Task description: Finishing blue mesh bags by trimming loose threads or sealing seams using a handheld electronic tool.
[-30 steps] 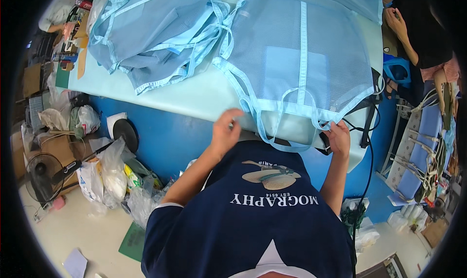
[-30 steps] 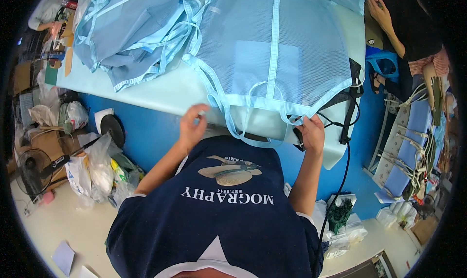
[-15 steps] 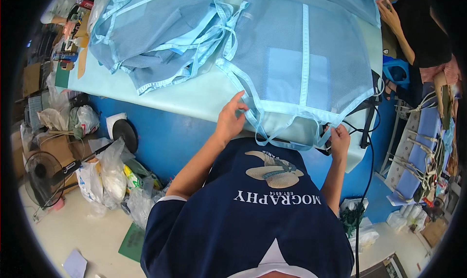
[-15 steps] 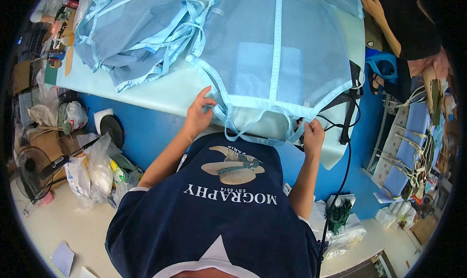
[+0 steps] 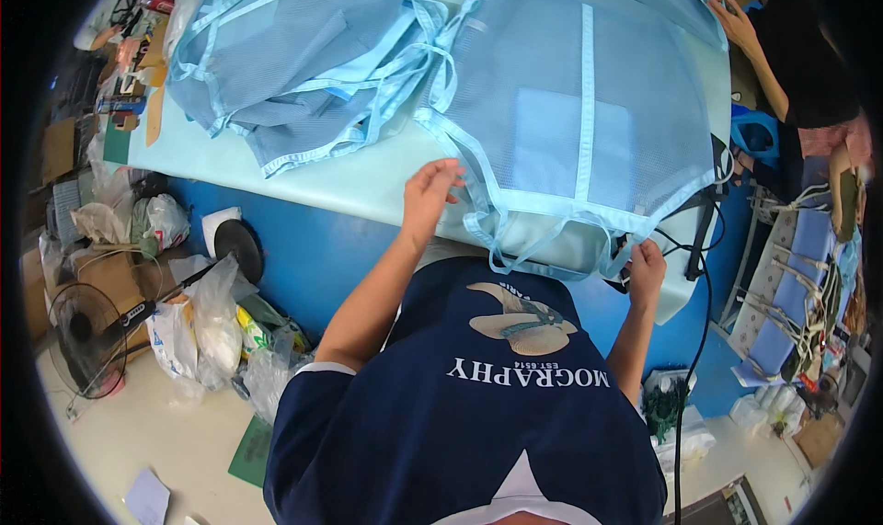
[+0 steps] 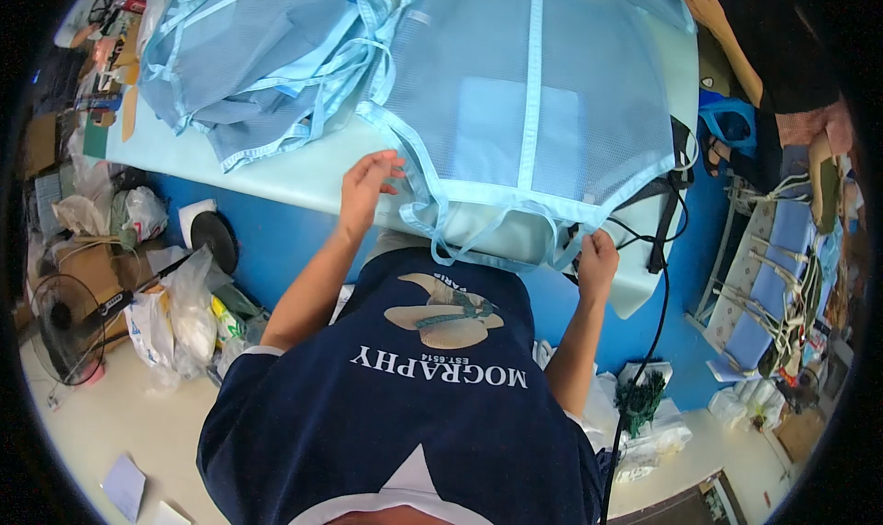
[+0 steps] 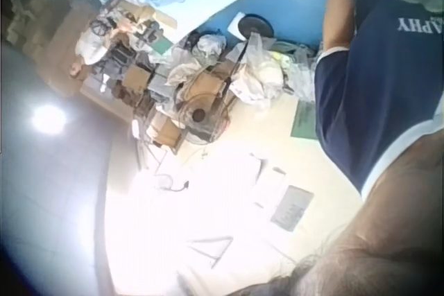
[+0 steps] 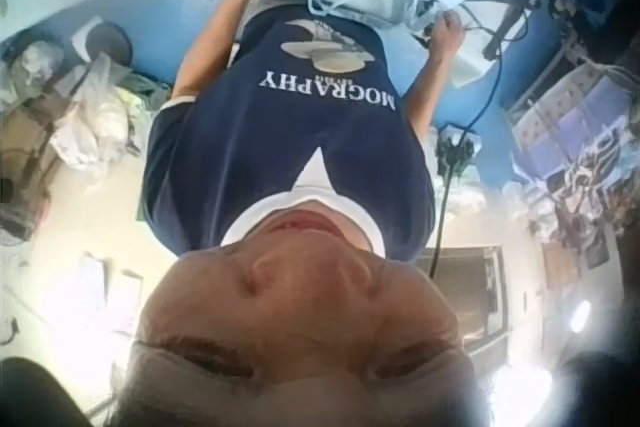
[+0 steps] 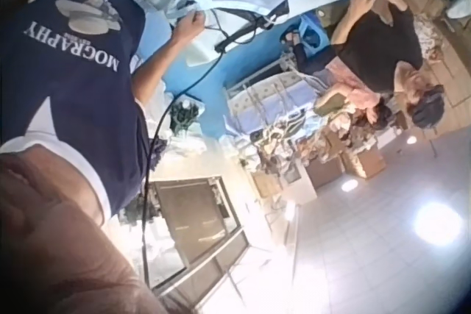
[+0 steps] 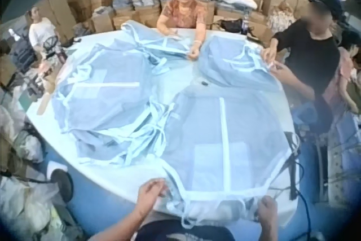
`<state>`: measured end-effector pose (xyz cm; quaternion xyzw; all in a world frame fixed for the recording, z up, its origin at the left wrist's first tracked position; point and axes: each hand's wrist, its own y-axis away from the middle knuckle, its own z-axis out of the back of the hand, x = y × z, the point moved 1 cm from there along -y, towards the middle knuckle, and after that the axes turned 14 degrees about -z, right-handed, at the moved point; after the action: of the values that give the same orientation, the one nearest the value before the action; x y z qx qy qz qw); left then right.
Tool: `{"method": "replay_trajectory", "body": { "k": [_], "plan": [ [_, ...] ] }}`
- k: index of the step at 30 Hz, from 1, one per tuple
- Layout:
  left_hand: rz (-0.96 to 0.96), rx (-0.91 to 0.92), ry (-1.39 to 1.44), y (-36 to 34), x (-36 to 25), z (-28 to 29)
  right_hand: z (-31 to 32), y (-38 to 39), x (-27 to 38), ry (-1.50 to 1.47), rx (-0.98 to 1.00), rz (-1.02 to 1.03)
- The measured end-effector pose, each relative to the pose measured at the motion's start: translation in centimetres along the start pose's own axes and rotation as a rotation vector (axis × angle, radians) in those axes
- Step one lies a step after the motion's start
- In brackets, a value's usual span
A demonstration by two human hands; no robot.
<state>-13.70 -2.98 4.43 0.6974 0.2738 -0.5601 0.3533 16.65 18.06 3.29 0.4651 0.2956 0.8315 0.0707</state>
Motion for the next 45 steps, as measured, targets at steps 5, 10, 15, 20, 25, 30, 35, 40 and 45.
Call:
{"method": "replay_trajectory", "body": {
  "k": [5, 10, 15, 20, 25, 30, 35, 40, 45],
  "plan": [
    [0.234, 0.034, -0.251, -2.5, 0.8, -1.7, -0.4, -0.4, 0.2, 0.052, 0.002, 0.019],
    [0.104, 0.037, -0.286, -2.2, 2.8, 0.0, 0.2, -0.2, -0.1, 0.139, 0.04, 0.008],
    [-0.831, 0.231, -1.074, 1.2, -0.6, 1.0, -0.9, 0.4, 2.0, -0.032, 0.159, -0.088],
    [-0.814, 0.115, -1.149, 1.9, 0.2, 3.4, -0.6, -0.7, 0.9, 0.022, 0.107, -0.117],
    [-0.071, 0.036, -0.561, 2.7, 3.5, 2.2, -0.4, 0.1, 1.8, 0.398, -0.118, -0.054],
    [0.233, -0.039, -0.19, 1.4, 1.5, -0.2, -0.1, 0.4, -0.2, 0.522, -0.088, -0.002],
    [0.377, 0.19, -0.166, 0.8, 2.5, 0.2, -2.6, 3.0, 1.8, 0.134, 0.095, -0.151],
    [0.165, 0.103, 0.16, -1.6, 0.6, -0.7, -3.6, 1.1, 6.8, -0.35, 0.38, -0.134],
    [0.154, 0.108, 0.18, -6.1, -4.4, -2.9, -5.7, -3.9, 16.1, -0.766, 0.597, 0.115]
  ]
}}
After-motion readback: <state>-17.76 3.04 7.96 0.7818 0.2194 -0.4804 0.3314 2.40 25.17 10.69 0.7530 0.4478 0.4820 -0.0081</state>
